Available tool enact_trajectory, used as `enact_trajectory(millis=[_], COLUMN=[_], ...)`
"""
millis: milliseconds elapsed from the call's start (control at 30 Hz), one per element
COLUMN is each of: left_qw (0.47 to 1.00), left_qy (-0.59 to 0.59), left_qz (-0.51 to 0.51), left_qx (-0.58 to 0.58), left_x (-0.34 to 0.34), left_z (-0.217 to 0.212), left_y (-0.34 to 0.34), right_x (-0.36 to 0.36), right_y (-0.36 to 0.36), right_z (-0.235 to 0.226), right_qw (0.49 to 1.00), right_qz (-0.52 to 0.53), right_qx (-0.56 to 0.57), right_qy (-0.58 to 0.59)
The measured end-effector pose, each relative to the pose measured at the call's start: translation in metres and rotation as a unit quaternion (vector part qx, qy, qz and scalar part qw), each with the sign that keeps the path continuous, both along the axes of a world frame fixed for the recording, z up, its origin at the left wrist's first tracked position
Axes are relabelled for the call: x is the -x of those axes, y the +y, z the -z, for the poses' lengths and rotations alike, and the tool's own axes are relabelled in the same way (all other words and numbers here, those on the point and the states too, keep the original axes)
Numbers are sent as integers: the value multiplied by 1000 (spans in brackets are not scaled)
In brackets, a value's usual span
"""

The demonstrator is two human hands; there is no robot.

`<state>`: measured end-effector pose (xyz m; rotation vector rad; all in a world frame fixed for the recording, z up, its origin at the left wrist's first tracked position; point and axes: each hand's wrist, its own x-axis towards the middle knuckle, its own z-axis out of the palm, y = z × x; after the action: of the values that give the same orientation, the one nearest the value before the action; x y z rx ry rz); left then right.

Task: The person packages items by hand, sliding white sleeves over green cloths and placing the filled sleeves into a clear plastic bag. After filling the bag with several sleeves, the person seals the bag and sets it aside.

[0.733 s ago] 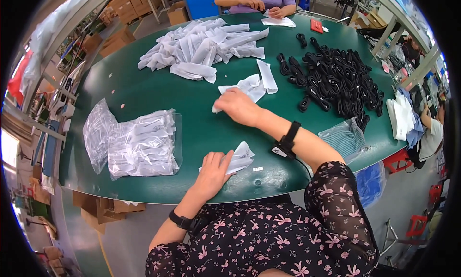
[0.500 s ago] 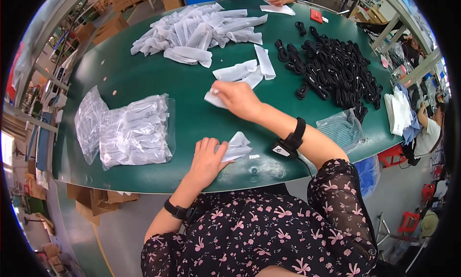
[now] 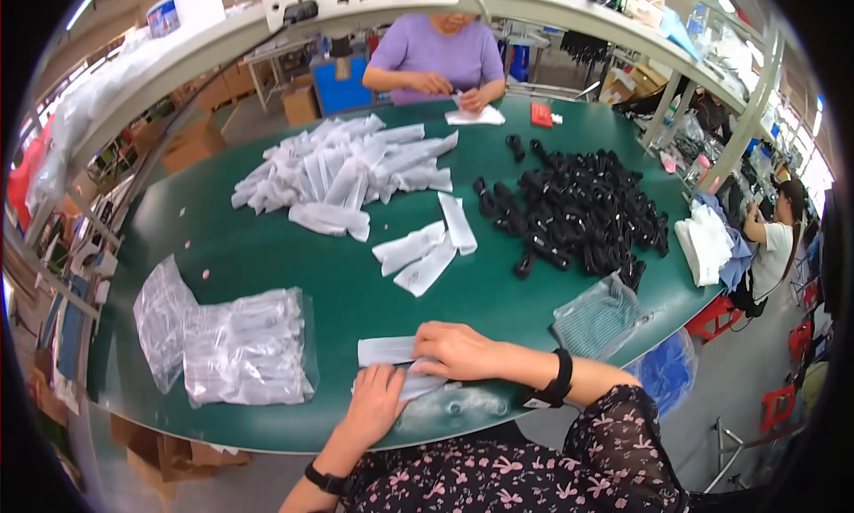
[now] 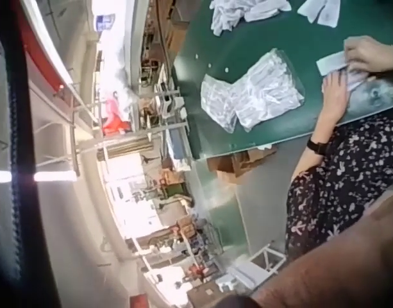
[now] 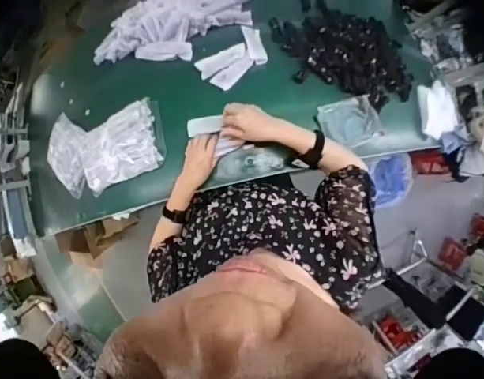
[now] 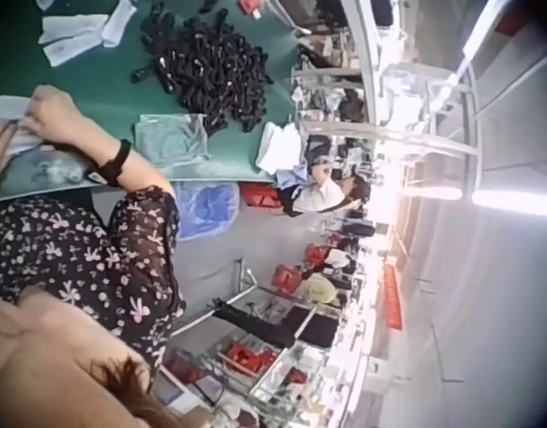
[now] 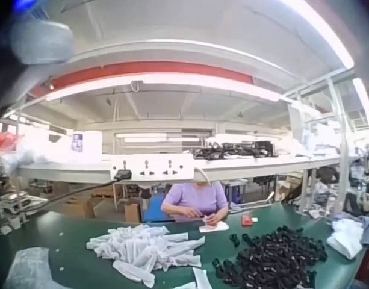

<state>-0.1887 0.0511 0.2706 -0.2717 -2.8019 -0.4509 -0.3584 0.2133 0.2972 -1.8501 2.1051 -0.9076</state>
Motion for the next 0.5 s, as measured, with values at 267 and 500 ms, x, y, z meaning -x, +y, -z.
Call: enact_trajectory(millis=[267, 500], left_qw=[999, 1000], left_qy=[35, 1], left_qz=[-9, 20], left_qx=[-22, 0], left_x=[6, 24], left_z=[-24, -28], left_y=[5, -6], right_x=[24, 36], right_y=[-16, -24], right_z=[16, 12], right_qw=[985, 982], right_qz=[42, -31], right_qx=[-165, -140], right_qy=[-37, -119])
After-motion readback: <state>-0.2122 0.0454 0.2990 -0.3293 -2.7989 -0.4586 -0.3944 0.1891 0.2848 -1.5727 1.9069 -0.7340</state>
